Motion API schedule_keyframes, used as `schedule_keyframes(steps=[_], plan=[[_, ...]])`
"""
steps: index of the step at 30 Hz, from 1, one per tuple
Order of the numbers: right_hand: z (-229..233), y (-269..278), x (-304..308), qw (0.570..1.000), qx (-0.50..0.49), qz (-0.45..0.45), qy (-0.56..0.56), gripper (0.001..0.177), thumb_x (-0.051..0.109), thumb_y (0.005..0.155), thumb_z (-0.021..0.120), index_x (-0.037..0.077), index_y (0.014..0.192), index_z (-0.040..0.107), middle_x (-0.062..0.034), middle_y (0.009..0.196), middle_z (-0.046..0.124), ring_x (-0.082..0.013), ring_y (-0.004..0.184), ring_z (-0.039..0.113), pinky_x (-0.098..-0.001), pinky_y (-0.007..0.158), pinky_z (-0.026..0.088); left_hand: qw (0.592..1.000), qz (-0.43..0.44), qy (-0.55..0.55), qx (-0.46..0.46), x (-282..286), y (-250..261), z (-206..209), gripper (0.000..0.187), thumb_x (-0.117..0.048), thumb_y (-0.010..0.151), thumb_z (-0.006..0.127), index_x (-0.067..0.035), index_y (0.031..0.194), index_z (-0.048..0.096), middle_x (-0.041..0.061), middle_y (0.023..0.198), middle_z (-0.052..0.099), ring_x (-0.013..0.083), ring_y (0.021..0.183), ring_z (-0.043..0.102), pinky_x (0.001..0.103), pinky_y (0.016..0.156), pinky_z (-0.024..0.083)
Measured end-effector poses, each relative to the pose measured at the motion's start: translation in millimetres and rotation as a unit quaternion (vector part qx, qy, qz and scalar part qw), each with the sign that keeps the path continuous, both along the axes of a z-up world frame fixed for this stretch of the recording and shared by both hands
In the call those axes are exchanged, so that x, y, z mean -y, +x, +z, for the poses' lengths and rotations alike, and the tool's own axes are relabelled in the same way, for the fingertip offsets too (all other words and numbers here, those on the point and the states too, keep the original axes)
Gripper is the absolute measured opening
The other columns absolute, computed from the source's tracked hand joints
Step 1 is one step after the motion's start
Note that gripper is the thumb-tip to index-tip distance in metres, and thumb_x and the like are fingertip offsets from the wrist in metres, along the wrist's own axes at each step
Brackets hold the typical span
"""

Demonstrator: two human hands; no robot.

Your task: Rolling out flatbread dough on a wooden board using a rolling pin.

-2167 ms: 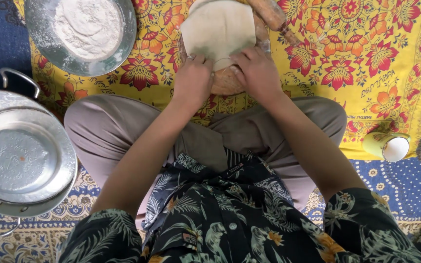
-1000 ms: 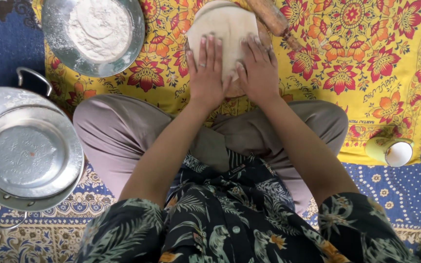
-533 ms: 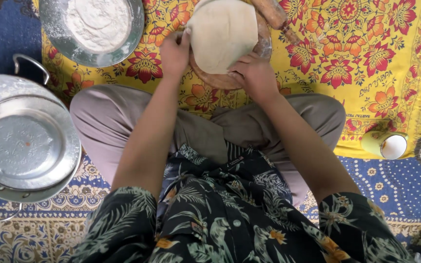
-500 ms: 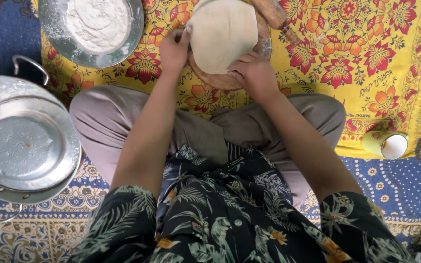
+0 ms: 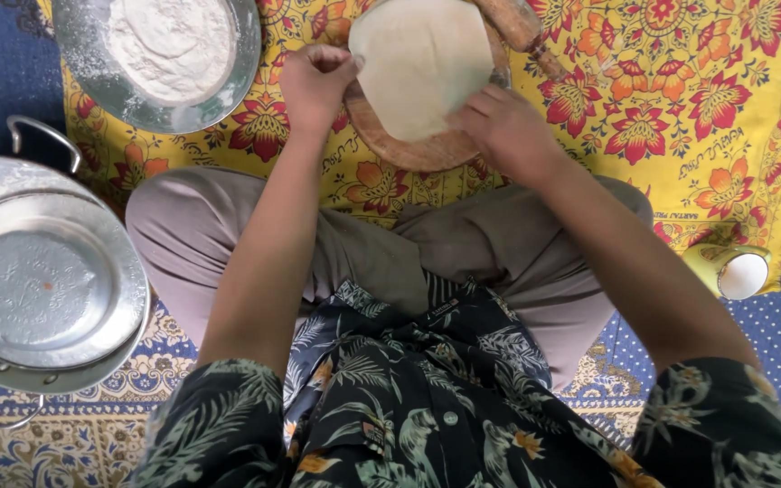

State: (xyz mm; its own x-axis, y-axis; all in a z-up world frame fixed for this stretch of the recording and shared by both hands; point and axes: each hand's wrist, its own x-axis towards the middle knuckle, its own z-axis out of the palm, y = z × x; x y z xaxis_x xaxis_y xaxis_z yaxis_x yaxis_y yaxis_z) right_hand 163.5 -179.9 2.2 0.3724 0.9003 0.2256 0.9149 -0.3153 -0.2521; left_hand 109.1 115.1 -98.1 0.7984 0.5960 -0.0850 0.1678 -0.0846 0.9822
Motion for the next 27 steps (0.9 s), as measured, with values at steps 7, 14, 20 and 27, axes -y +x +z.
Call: schedule_keyframes(steps=[7, 14, 20, 27], plan=[[16, -9, 22, 0.997, -0.017, 0.033, -0.068, 0.019, 0.012, 0.088, 0.070, 0.010, 0.107, 0.071, -0.0039, 0.104, 0.067, -0.0257, 0.106, 0.063, -0.0405, 0.091, 0.053, 0.991, -0.087, 0.006, -0.105, 17, -40, 17, 0.017, -0.017, 0.077, 0.086, -0.003, 0.085, 0.078, 0.003, 0.073, 0.076, 0.0075, 0.062, 0.067, 0.025, 0.061, 0.054], [-7, -2, 29, 0.991, -0.057, -0.119, 0.009, 0.008, 0.012, 0.093, 0.073, 0.013, 0.099, 0.069, -0.0048, 0.098, 0.069, -0.0274, 0.096, 0.068, -0.0423, 0.083, 0.054, 0.972, -0.105, -0.062, -0.203, 13, -44, 25, 0.027, -0.031, 0.082, 0.079, -0.004, 0.080, 0.077, 0.004, 0.067, 0.074, 0.0082, 0.051, 0.060, 0.025, 0.051, 0.046], [-29, 1, 15, 0.913, -0.197, -0.358, -0.005, 0.031, 0.023, 0.091, 0.082, 0.003, 0.101, 0.060, -0.0109, 0.089, 0.066, -0.0281, 0.080, 0.068, -0.0427, 0.069, 0.055, 0.977, -0.047, -0.157, -0.135, 5, -18, 7, 0.035, -0.030, 0.082, 0.084, 0.002, 0.072, 0.073, 0.003, 0.063, 0.064, 0.0076, 0.045, 0.049, 0.025, 0.041, 0.036], [-21, -9, 15, 0.743, -0.499, -0.447, 0.003, 0.045, 0.025, 0.086, 0.080, 0.002, 0.107, 0.047, -0.0075, 0.092, 0.068, -0.0180, 0.076, 0.076, -0.0362, 0.059, 0.061, 0.982, -0.061, -0.010, -0.176, 4, -34, 31, 0.024, -0.024, 0.079, 0.079, -0.001, 0.077, 0.079, 0.006, 0.062, 0.070, 0.0099, 0.050, 0.061, 0.026, 0.052, 0.048]])
